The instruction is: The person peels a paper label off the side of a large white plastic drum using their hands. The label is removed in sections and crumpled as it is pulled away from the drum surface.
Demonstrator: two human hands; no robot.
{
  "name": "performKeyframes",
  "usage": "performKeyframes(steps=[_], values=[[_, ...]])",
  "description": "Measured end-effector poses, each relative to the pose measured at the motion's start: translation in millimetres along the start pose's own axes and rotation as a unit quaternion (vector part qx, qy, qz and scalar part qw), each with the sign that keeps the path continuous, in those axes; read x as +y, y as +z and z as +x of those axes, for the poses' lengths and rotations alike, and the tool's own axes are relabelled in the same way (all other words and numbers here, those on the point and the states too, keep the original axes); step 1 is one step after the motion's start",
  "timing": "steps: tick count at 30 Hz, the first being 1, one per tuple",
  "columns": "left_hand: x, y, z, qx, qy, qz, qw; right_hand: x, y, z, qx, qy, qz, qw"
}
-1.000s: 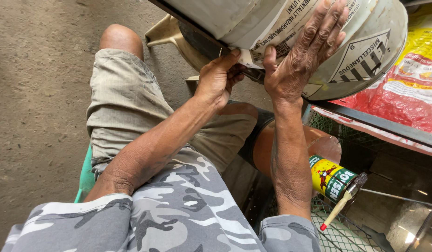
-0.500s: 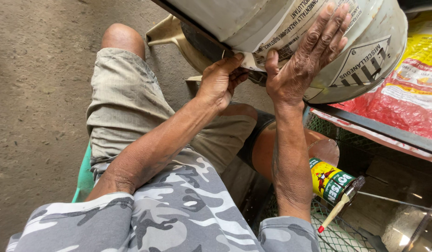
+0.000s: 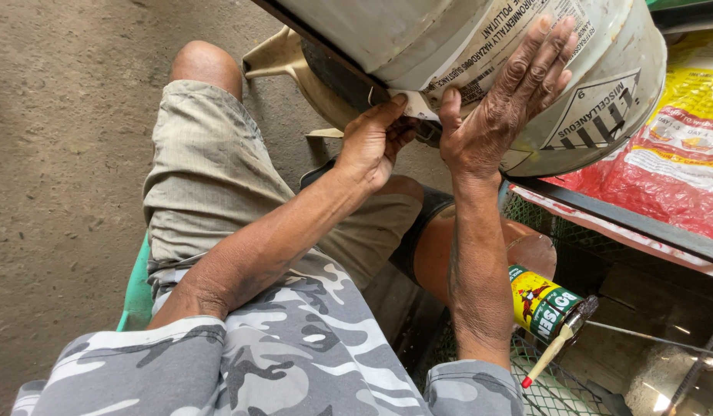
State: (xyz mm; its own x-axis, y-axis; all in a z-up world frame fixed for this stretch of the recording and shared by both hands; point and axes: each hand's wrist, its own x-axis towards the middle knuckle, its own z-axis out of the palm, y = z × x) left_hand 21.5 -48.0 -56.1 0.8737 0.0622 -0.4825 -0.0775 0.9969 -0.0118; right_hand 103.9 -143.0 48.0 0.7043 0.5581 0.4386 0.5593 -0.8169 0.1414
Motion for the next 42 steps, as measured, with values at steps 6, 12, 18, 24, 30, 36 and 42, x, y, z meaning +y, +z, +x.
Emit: performKeyframes(steps=[6, 12, 18, 24, 30, 36, 42], values=[[-9.0, 2.1, -1.9, 0.010, -0.009, -0.024, 1.000, 2.1, 0.0, -2.6, -0.006, 0.003, 0.003, 1.000], [-14.1, 2.8, -2.6, 0.005, -0.029, -0.048, 0.998, 2.2, -0.7, -1.4, -0.003, 0.000, 0.011, 1.000], [-16.2, 10.4, -5.9, -0.038, -0.051, -0.094, 0.994, -0.8, -4.7, -1.2, -0.001, 0.001, 0.033, 0.999], [-23.6, 8.6, -16.4, -0.039, -0.048, -0.018, 0.998, -3.6, -6.2, 0.5, -0.001, 0.007, 0.054, 0.999], [-17.0, -3.9, -48.3, 0.016, -0.008, 0.150, 0.989, -1.1, -8.2, -0.2, -0.006, 0.009, 0.048, 0.999], [31.8, -9.7, -57.7, -0.095, 0.513, 0.648, 0.555, 4.3, -4.7, -0.5, -0.006, 0.012, 0.040, 0.999], [61.3, 11.7, -34.2, -0.121, 0.567, 0.719, 0.383, 4.9, -1.0, 3.4, -0.003, 0.002, 0.027, 1.000]])
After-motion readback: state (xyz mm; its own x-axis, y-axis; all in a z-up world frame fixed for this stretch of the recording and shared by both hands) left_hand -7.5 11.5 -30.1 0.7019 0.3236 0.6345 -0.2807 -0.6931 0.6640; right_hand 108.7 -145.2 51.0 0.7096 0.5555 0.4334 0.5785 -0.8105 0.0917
